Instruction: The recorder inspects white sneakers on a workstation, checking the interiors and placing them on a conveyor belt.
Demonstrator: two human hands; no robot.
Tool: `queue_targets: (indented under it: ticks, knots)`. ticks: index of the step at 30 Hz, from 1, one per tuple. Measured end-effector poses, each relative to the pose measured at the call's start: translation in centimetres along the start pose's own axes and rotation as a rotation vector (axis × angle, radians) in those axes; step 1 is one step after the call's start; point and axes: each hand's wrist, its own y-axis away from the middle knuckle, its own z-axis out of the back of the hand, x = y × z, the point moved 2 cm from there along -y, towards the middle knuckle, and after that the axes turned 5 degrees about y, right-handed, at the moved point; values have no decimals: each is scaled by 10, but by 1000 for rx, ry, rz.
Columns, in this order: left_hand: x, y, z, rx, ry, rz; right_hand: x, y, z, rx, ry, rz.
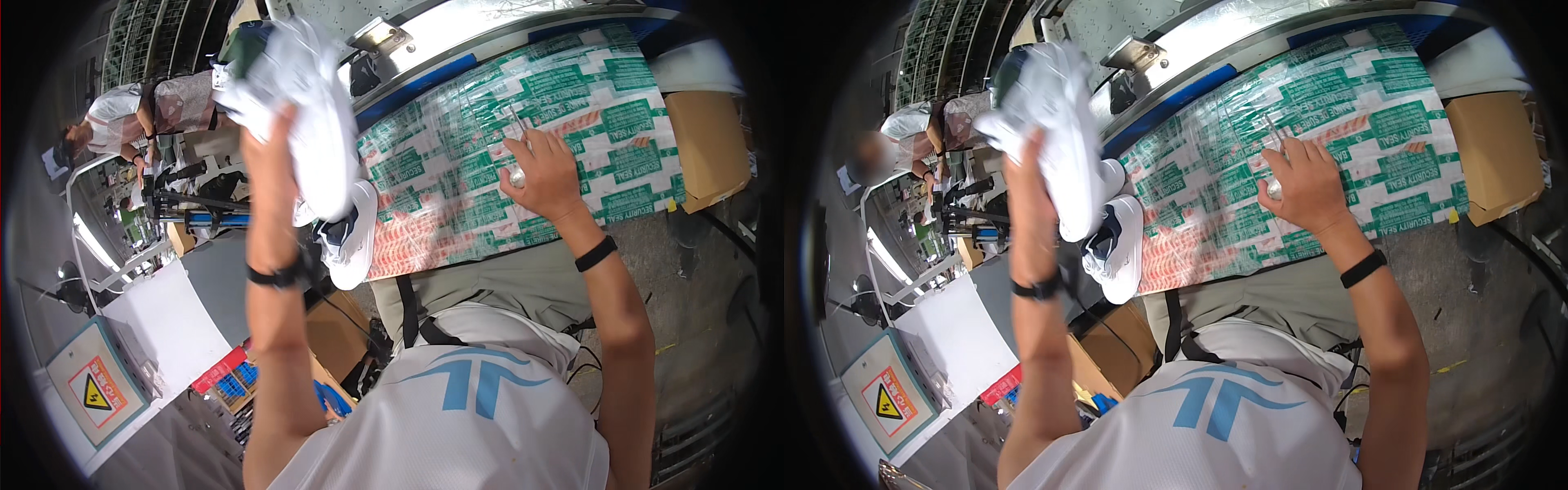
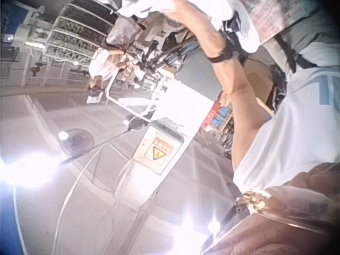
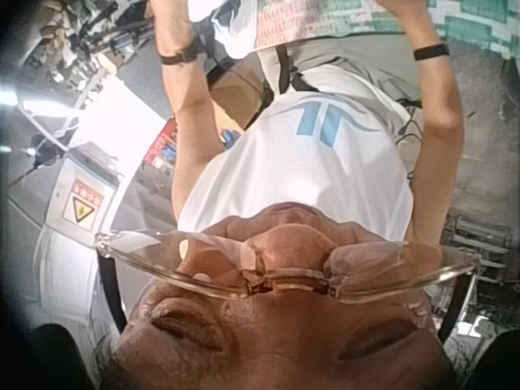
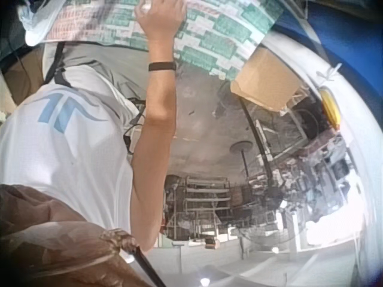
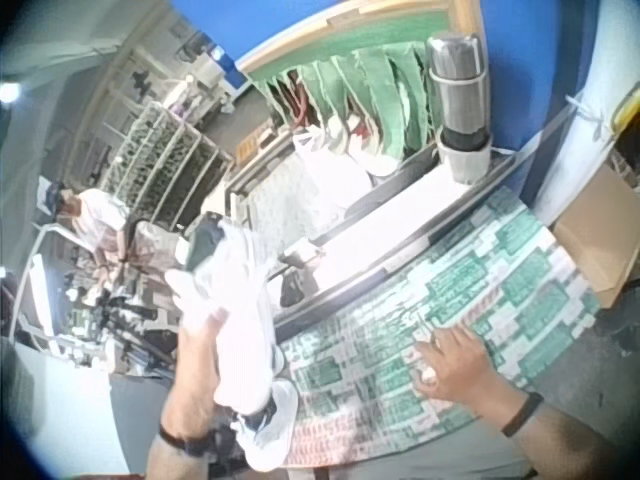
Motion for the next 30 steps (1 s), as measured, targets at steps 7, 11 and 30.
queue_targets:
  ticks: [7,11,30]
  knots:
    - [119,178,-77,-118,-272,30,11,0,2,-101,32,28]
    - [130,197,-72,-36,-41,113,21,1,4,-53,2,-41]
    - [148,142,-20,-103,426,74,191,21,40,212,-249,268]
